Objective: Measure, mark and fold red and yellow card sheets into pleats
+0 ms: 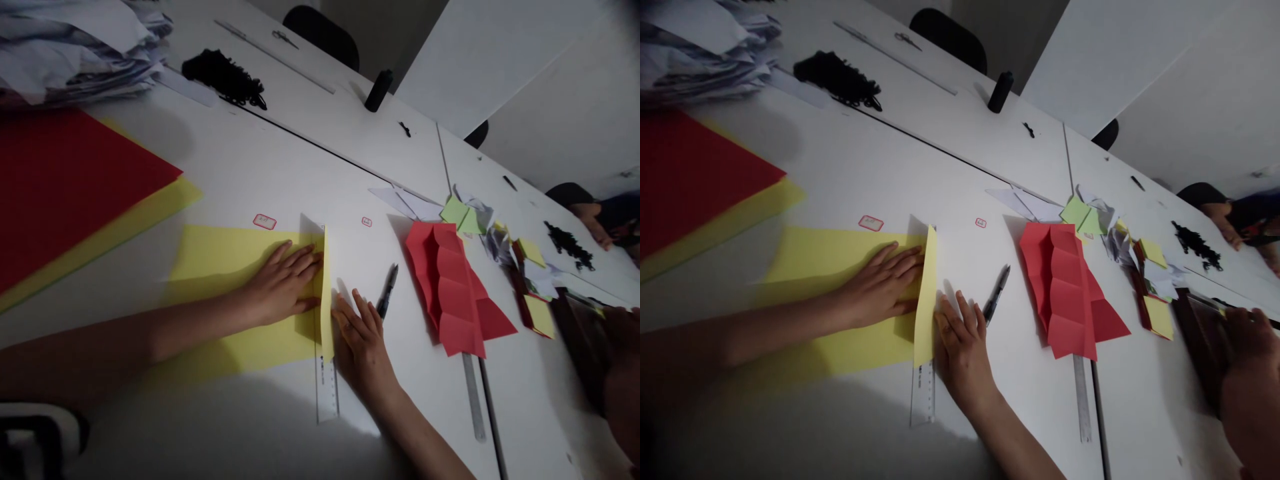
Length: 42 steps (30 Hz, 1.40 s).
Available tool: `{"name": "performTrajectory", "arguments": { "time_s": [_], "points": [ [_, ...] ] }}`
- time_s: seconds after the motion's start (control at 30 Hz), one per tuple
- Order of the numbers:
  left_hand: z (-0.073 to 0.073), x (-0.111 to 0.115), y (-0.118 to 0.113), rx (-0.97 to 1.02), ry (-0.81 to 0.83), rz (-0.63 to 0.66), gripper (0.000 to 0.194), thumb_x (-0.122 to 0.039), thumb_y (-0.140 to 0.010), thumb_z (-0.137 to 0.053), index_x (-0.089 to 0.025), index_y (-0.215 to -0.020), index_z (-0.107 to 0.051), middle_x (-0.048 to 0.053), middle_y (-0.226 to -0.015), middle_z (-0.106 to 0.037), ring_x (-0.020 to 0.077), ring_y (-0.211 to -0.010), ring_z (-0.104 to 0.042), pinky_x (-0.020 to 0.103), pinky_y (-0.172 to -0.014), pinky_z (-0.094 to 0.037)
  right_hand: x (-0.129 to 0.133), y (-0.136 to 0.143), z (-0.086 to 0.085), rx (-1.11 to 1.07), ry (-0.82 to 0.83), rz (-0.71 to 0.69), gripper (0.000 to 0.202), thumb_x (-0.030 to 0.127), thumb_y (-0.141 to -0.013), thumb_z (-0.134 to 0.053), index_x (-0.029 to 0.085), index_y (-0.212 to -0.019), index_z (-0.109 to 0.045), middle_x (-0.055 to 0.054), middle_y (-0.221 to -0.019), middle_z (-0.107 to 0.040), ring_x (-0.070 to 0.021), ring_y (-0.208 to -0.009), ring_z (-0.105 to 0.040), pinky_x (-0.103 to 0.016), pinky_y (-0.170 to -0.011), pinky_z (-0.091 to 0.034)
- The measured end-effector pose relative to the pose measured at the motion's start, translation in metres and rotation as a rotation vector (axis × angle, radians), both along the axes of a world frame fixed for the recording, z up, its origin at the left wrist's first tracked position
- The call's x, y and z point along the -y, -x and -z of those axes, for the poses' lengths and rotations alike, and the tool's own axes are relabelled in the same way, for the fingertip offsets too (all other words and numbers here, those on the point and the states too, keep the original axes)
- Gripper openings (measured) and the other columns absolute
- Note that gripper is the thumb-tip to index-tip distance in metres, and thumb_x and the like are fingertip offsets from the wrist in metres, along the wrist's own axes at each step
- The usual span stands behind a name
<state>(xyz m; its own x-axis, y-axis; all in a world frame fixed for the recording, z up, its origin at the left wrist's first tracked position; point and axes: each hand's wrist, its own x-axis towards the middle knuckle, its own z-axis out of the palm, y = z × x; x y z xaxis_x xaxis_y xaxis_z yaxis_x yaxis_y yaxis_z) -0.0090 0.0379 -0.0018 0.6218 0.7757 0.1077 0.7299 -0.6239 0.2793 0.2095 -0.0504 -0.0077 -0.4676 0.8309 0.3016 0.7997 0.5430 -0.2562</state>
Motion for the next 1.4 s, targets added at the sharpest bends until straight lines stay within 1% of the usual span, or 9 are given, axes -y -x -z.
{"name": "performTrajectory", "arguments": {
  "time_s": [0.3, 0.5, 0.67, 0.77, 0.87, 0.97, 1.07, 1.2, 1.4],
  "points": [
    [-0.002, 0.001, -0.001, -0.022, 0.003, -0.006, 0.055, -0.049, -0.09, -0.051, -0.015, -0.132, -0.047, 0.011, -0.148, -0.039, 0.0281, -0.139, -0.029, 0.048, -0.117, -0.008, 0.025, -0.009, -0.006, 0.045, 0.022, -0.036, 0.037, 0.003, -0.089, -0.044, 0.016, -0.122, -0.054, -0.007, -0.142, -0.05, -0.0276, -0.143, -0.026, -0.052, -0.112, -0.028],
    [0.002, 0.0, 0.0, -0.022, -0.017, -0.004, 0.056, -0.053, -0.091, -0.049, -0.013, -0.13, -0.05, 0.012, -0.147, -0.041, 0.0284, -0.139, -0.03, 0.048, -0.118, -0.006, 0.046, -0.014, -0.009, 0.045, 0.066, -0.048, 0.047, -0.001, -0.086, -0.046, 0.019, -0.128, -0.051, -0.007, -0.144, -0.048, -0.0269, -0.143, -0.027, -0.052, -0.114, -0.026],
    [0.004, 0.001, 0.001, 0.006, -0.029, -0.009, 0.06, -0.056, -0.092, -0.045, -0.013, -0.134, -0.046, 0.011, -0.145, -0.043, 0.027, -0.14, -0.029, 0.046, -0.117, -0.005, 0.052, -0.02, -0.009, -0.02, 0.101, -0.07, 0.05, 0.0, -0.084, -0.05, 0.019, -0.13, -0.049, -0.008, -0.14, -0.052, -0.028, -0.141, -0.031, -0.054, -0.112, -0.03],
    [0.004, 0.002, 0.001, 0.025, -0.042, -0.009, 0.061, -0.057, -0.093, -0.041, -0.015, -0.137, -0.043, 0.009, -0.146, -0.042, 0.0253, -0.14, -0.028, 0.044, -0.117, -0.004, 0.045, -0.026, -0.01, -0.057, 0.144, -0.105, 0.043, 0.005, -0.086, -0.053, 0.022, -0.125, -0.055, -0.006, -0.136, -0.056, -0.0276, -0.138, -0.036, -0.055, -0.111, -0.032],
    [0.007, 0.003, 0.002, 0.022, -0.04, -0.008, 0.064, -0.058, -0.093, -0.039, -0.014, -0.139, -0.041, 0.01, -0.149, -0.039, 0.0257, -0.141, -0.026, 0.045, -0.117, -0.002, 0.03, -0.027, -0.01, -0.141, 0.191, -0.087, 0.034, 0.011, -0.089, -0.052, 0.024, -0.12, -0.059, -0.006, -0.135, -0.057, -0.0256, -0.135, -0.041, -0.051, -0.107, -0.04],
    [0.011, 0.003, 0.003, 0.04, -0.047, -0.009, 0.063, -0.058, -0.093, -0.039, -0.015, -0.14, -0.041, 0.009, -0.149, -0.038, 0.0257, -0.142, -0.025, 0.044, -0.117, 0.0, 0.011, -0.019, -0.008, -0.188, 0.164, -0.026, 0.039, 0.012, -0.09, -0.049, 0.021, -0.126, -0.056, -0.009, -0.138, -0.054, -0.0254, -0.134, -0.043, -0.048, -0.104, -0.046],
    [0.015, 0.003, 0.003, 0.062, -0.075, -0.006, 0.063, -0.058, -0.093, -0.041, -0.015, -0.139, -0.041, 0.009, -0.149, -0.039, 0.0257, -0.142, -0.025, 0.044, -0.118, 0.0, -0.008, -0.006, -0.007, -0.158, 0.127, -0.013, 0.044, 0.011, -0.089, -0.048, 0.021, -0.131, -0.053, -0.011, -0.139, -0.051, -0.0271, -0.131, -0.044, -0.051, -0.103, -0.046],
    [0.015, 0.004, 0.003, 0.062, -0.081, -0.006, 0.063, -0.058, -0.092, -0.042, -0.014, -0.136, -0.044, 0.01, -0.147, -0.041, 0.0254, -0.141, -0.026, 0.044, -0.118, 0.0, -0.026, 0.007, -0.007, -0.167, 0.059, 0.026, 0.044, 0.011, -0.092, -0.044, 0.023, -0.134, -0.05, -0.011, -0.137, -0.054, -0.0261, -0.127, -0.048, -0.053, -0.099, -0.047],
    [0.011, 0.006, 0.002, 0.044, -0.054, -0.011, 0.06, -0.057, -0.091, -0.044, -0.014, -0.133, -0.047, 0.012, -0.146, -0.043, 0.0256, -0.141, -0.027, 0.046, -0.118, -0.002, -0.044, 0.015, -0.005, -0.196, 0.049, 0.083, 0.027, 0.017, -0.093, -0.044, 0.021, -0.112, -0.064, -0.01, -0.132, -0.058, -0.0253, -0.124, -0.05, -0.05, -0.098, -0.047]
  ]
}}
